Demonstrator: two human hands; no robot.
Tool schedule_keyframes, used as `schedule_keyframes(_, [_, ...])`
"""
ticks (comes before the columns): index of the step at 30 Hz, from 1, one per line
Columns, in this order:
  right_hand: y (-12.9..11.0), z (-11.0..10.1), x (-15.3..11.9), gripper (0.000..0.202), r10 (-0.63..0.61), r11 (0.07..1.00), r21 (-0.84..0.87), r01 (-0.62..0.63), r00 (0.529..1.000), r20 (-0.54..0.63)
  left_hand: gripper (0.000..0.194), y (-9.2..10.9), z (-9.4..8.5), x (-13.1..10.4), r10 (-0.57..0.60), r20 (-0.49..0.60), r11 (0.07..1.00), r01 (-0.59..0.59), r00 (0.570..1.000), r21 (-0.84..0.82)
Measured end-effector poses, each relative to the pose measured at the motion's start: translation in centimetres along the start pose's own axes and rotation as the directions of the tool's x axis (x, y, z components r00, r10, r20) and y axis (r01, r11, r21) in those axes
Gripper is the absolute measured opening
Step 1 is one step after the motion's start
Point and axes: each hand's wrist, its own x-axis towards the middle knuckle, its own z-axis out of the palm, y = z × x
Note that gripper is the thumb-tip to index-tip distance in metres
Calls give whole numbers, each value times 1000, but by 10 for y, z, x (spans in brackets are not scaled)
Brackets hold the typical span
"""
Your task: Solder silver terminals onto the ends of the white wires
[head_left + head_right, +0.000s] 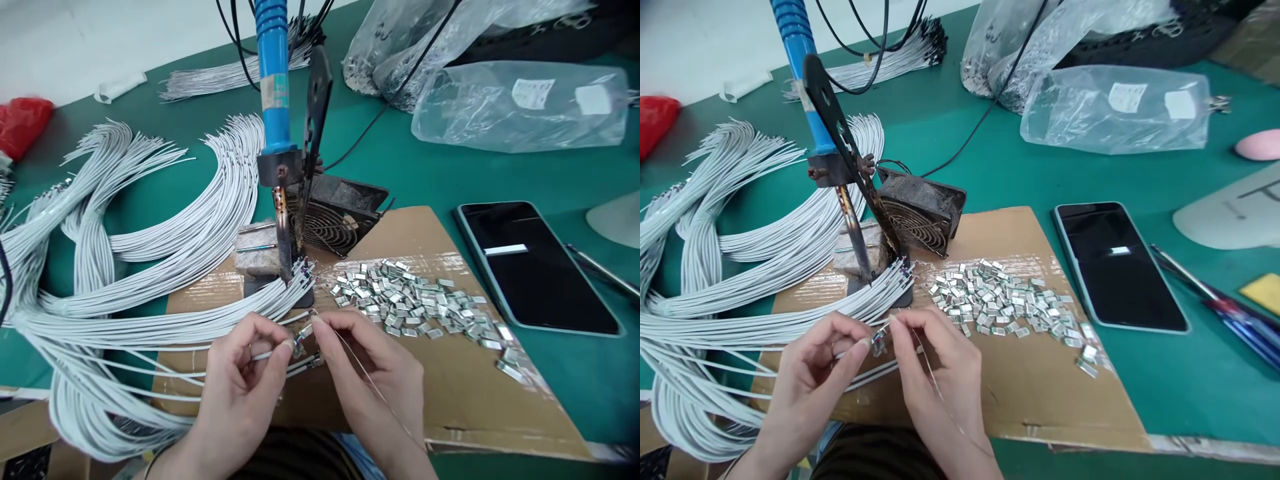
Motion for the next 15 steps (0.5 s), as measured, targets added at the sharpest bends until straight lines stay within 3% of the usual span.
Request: schedule_keyframes(15, [11,-10,-3,17,-145,985,-82,150,987,68,35,-1,-3,-11,5,14,999,-4,1000,-52])
